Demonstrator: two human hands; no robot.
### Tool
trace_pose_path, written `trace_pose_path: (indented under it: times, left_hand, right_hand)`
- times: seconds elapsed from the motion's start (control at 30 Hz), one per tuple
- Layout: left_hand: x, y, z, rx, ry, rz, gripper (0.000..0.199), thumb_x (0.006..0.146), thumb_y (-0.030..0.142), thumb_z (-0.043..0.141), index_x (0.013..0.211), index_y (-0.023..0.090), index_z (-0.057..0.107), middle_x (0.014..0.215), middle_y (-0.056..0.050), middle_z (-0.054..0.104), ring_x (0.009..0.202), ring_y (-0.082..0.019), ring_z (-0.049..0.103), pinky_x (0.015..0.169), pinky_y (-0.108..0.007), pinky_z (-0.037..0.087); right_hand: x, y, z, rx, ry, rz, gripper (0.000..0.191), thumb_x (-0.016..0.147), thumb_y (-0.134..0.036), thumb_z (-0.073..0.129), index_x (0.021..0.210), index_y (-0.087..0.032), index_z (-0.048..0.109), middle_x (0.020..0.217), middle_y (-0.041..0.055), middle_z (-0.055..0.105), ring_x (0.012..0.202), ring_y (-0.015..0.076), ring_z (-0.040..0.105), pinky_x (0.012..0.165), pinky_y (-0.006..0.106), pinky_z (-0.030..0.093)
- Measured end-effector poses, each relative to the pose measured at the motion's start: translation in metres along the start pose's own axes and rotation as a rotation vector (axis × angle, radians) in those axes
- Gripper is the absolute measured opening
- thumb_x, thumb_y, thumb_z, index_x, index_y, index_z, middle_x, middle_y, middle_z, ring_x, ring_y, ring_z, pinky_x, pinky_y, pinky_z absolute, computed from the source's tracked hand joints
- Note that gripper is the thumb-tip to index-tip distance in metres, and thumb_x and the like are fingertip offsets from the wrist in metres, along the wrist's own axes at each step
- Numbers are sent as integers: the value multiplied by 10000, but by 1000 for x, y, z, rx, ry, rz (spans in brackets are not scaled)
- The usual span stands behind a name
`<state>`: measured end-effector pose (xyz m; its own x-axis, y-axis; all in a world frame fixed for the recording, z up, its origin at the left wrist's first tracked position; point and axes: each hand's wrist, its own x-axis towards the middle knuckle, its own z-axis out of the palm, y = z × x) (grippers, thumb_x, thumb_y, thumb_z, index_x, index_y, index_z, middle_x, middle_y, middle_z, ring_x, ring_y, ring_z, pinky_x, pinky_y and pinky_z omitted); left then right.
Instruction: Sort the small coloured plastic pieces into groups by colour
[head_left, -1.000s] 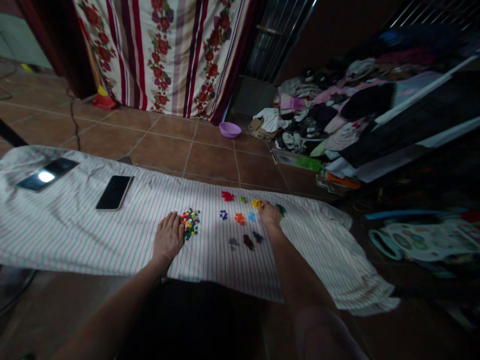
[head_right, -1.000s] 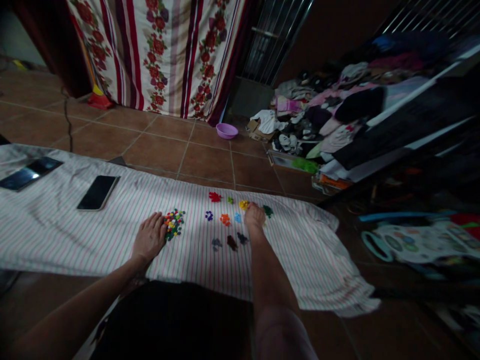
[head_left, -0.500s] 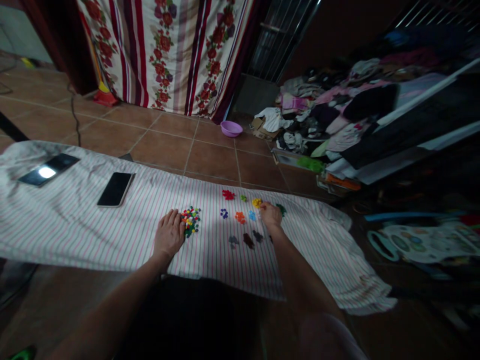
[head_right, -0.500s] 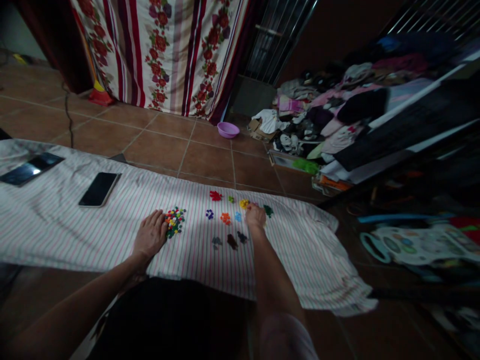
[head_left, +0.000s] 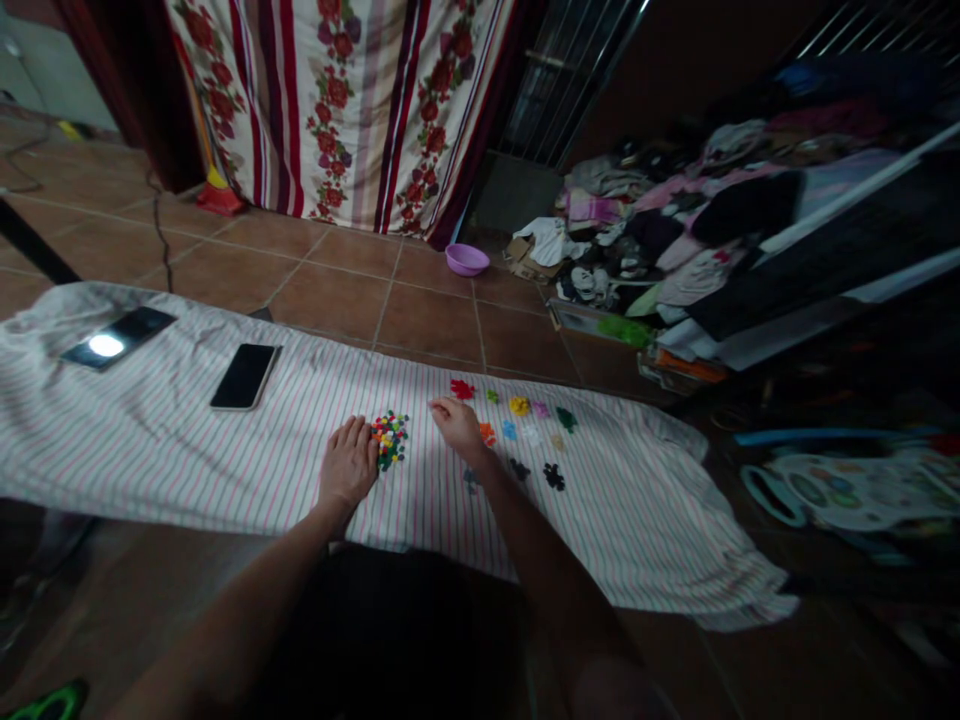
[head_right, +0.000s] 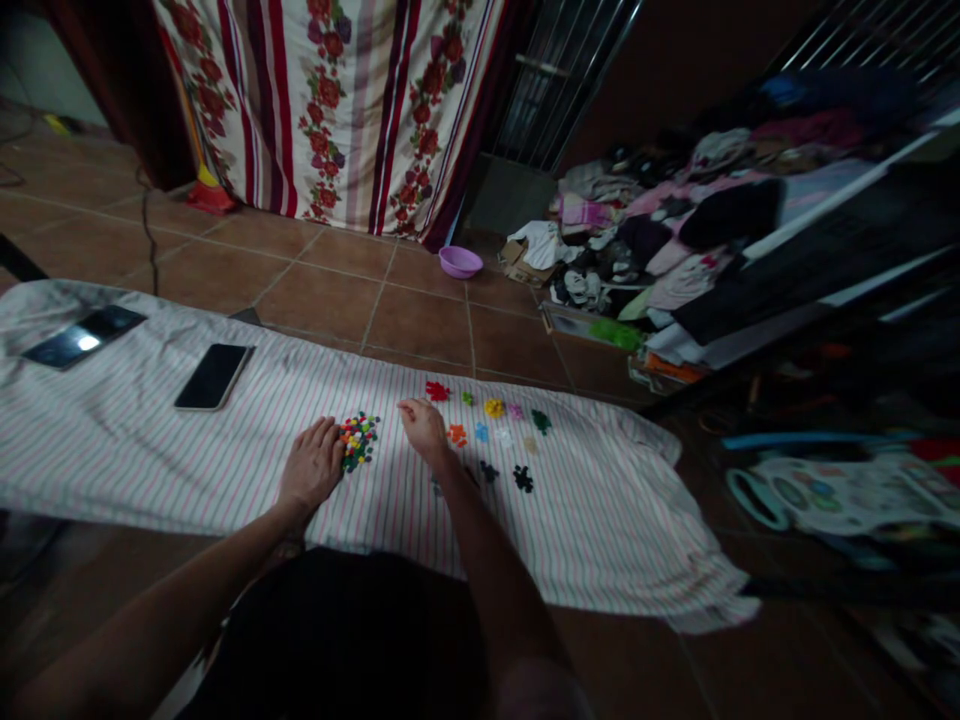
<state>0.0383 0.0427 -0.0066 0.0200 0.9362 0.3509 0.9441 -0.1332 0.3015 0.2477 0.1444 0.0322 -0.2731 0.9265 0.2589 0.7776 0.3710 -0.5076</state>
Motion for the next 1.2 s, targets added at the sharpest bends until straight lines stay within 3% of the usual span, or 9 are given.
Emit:
trace_pose_path:
  times: [0.2, 0.47, 0.83, 1.2]
  left_hand:
    - [0, -1, 0, 15, 8, 18, 469, 937, 311, 271, 1230, 82, 557, 1357, -173, 537, 1325, -289, 427, 1067, -463, 346]
    - [0, 0, 0, -29, 6, 11, 465, 934, 306, 263, 1215, 93, 567, 1341, -186, 546, 1329, -289, 425, 1064, -480, 351]
    - [0, 1, -2, -18, 6, 7, 467, 939, 328, 270, 1212, 97, 569, 1343, -174, 548, 1329, -284, 424, 1063, -458, 351]
    - [-2, -2, 0, -20, 40, 51, 469, 936, 341, 255, 1196, 109, 569, 1311, -181, 570, 1309, -287, 445, 1041, -470, 359]
  right_hand:
    - [4, -47, 41, 25, -152, -52, 234, 861, -166, 521, 975, -225, 717, 924, 38, 676, 866, 152, 603, 816, 239, 447]
    - [3, -69, 53, -11, -220, 48, 149, 849, -190, 590, 915, -249, 710, 875, 28, 627, 827, 151, 573, 769, 235, 429]
    - [-5, -54, 65, 183, -30, 140, 146, 790, -135, 560, 902, -206, 620, 829, -3, 659, 744, 129, 603, 724, 231, 471]
    - [-17, -27, 45, 243, 46, 190, 148, 804, -199, 547, 910, -216, 649, 830, 4, 683, 753, 136, 636, 743, 245, 506]
